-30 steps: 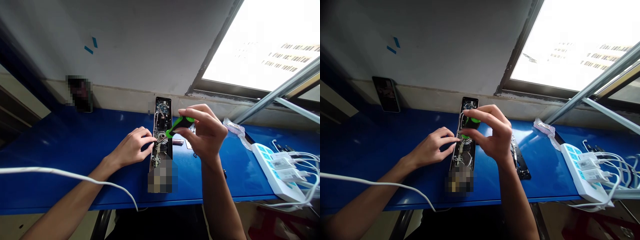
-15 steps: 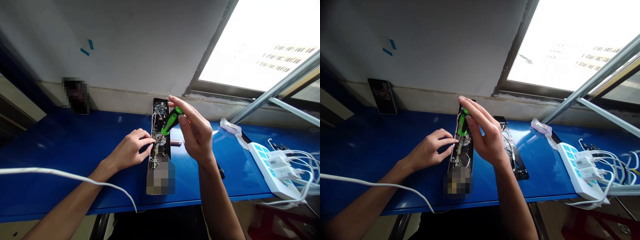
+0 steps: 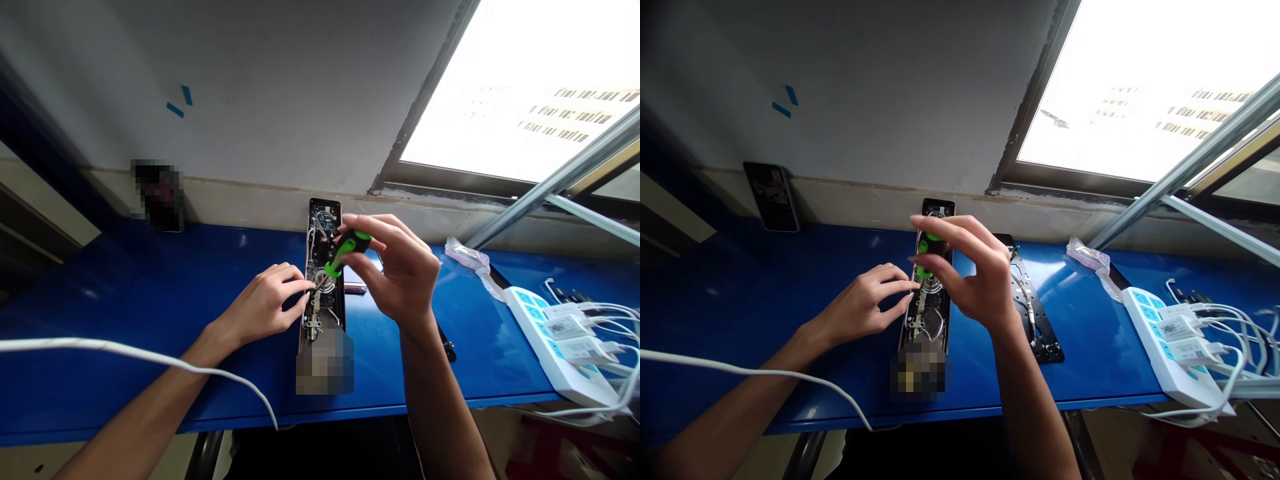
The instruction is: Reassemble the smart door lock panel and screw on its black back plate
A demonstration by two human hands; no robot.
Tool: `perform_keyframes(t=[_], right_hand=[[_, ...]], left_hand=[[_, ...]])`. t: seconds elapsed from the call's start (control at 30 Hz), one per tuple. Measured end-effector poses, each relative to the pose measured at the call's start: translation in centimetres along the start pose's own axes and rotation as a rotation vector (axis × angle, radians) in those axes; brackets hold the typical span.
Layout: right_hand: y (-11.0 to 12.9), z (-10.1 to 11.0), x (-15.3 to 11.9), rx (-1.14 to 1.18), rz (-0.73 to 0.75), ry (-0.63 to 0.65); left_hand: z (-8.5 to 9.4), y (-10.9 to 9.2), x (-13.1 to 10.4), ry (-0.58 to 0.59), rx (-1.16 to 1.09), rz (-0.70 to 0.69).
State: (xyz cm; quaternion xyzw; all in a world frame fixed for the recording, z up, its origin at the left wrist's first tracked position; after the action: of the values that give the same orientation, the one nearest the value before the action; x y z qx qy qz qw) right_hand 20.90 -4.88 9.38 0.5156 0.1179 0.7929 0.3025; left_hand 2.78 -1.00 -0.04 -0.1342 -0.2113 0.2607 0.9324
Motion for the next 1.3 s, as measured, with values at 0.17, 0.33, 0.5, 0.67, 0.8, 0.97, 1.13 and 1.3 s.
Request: perform_keyframes(t=[0.17, 0.33, 0.5, 0.67, 0.8, 0.97, 1.13, 1.3], right_hand=[[0.1, -0.2, 0.2, -0.045, -0.012, 0.041], [0.3, 0.0, 0.3, -0.010, -0.004, 0.025], [0.6, 0.1, 0.3, -0.151, 0.003, 0.057], [0.4, 0.0, 0.3, 0.001, 0.000, 0.071], [0.7, 0.3, 0.3, -0.169, 0.053, -0.003], [0.4, -0.4, 0.3, 0.048, -0.035, 0.161], [0.9, 0.3, 0.2, -0.121, 0.030, 0.013], [1.1, -0.4, 0.3, -0.045, -0.001, 0.126]], left_hand=[[-0.1, 0.1, 0.0, 0.006, -0.002, 0.007], [-0.2, 0.0, 0.1, 0.010, 0.008, 0.003], [-0.1, 0.0, 0.1, 0.018, 0.004, 0.001], [-0.1, -0.2, 0.0, 0.020, 0.016, 0.011], [-0.1, -0.3, 0.1, 0.019, 0.024, 0.006], [-0.2, -0.1, 0.0, 0.030, 0.033, 0.011], [-0.2, -0.2, 0.0, 0.010, 0.055, -0.004], [-0.1, -0.3, 0.1, 0.029, 0.037, 0.007]])
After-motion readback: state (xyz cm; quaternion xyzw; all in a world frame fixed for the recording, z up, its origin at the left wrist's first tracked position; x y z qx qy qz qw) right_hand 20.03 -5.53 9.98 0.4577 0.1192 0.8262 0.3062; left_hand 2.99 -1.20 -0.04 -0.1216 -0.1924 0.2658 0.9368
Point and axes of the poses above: each hand's wrist, its own x-axis towards the middle knuckle, its own z-axis out of the back of the hand, y = z × x, the point moved 5 cm from there along x, towards the middle knuckle, and after that the axes turned 10 degrees about y, right-handed, at the moved point
